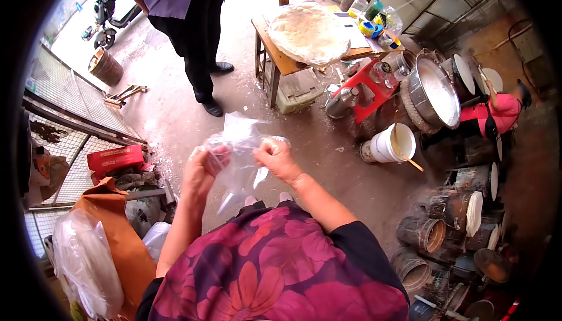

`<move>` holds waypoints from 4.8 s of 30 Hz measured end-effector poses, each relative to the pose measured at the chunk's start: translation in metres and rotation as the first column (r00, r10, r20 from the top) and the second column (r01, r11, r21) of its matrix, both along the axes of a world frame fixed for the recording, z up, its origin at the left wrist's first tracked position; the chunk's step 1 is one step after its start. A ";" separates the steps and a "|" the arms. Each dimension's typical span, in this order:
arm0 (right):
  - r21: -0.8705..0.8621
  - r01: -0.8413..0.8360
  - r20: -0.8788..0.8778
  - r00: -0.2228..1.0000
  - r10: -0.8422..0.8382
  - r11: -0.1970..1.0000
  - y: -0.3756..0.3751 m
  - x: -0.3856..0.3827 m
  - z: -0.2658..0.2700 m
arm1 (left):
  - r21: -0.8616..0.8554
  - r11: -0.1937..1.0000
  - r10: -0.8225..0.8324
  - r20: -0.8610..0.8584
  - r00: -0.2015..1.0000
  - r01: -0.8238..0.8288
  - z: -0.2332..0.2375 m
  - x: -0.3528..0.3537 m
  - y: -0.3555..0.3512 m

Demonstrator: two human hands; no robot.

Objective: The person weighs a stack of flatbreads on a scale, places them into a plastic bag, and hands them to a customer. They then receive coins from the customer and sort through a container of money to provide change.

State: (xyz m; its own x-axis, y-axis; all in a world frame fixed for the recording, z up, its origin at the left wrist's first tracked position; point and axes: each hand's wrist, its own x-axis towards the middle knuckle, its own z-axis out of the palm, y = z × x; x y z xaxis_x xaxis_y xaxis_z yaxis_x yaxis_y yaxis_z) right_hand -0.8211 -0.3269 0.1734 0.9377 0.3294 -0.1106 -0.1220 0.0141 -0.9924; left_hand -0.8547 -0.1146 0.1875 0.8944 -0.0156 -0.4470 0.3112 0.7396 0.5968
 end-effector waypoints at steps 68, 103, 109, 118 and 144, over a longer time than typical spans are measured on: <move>-0.845 0.531 0.529 0.814 0.240 0.062 -0.059 0.417 -0.155 | 0.615 0.696 0.085 -0.585 0.807 0.372 -0.111 0.029 0.005; -0.867 0.467 0.497 0.832 0.246 0.173 -0.128 0.525 0.096 | 0.951 0.001 -0.275 -0.296 0.915 0.308 -0.122 0.264 0.056; -0.530 0.234 0.067 0.970 -0.235 0.815 -0.142 0.539 0.263 | 0.893 0.398 -0.361 -0.060 0.931 0.212 -0.131 0.337 0.036; 0.327 0.288 -0.521 0.850 -0.082 0.900 -0.232 0.540 0.077 | -0.286 0.879 -0.384 0.047 0.922 0.380 -0.159 0.463 -0.048; 0.100 0.327 -0.368 0.889 -0.271 0.940 -0.236 0.524 -0.065 | 0.949 0.043 -0.340 -0.281 0.898 0.313 -0.029 0.538 -0.229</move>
